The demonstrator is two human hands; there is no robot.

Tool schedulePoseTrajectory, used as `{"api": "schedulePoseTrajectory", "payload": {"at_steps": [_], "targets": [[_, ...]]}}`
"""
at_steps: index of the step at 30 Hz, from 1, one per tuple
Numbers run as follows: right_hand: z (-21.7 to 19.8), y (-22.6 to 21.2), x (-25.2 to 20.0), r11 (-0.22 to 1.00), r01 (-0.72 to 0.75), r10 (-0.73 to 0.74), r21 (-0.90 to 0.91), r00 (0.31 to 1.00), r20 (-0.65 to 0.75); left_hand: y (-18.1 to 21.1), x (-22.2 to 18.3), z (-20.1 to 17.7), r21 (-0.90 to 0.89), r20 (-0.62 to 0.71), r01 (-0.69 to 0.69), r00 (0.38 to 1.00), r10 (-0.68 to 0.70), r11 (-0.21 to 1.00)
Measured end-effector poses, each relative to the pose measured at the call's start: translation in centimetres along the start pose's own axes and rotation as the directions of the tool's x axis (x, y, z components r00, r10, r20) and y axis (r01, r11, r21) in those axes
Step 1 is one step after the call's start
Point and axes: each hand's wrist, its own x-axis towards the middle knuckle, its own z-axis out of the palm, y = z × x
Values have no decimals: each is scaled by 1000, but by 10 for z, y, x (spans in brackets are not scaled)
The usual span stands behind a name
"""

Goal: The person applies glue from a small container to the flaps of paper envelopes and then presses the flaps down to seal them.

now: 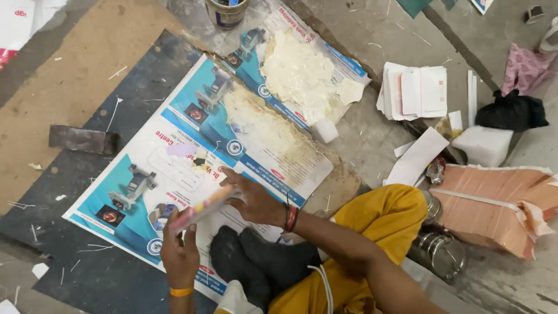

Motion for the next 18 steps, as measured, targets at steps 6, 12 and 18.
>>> {"api": "schedulePoseTrajectory", "payload": {"at_steps": [6, 12, 18], "targets": [[18, 38, -1, 879, 211, -292, -427, 947, -133, -19, 13, 28, 281, 14, -369, 925, 380, 886], [16, 58, 5, 842, 88, -225, -532, 954, -198, -48, 4, 43, 282, -154, -358, 899, 410, 890], [-16, 67, 9, 833, 299, -360, -466, 932, -45, -40, -8, 16, 384, -114, -238, 946, 302, 892]]}}
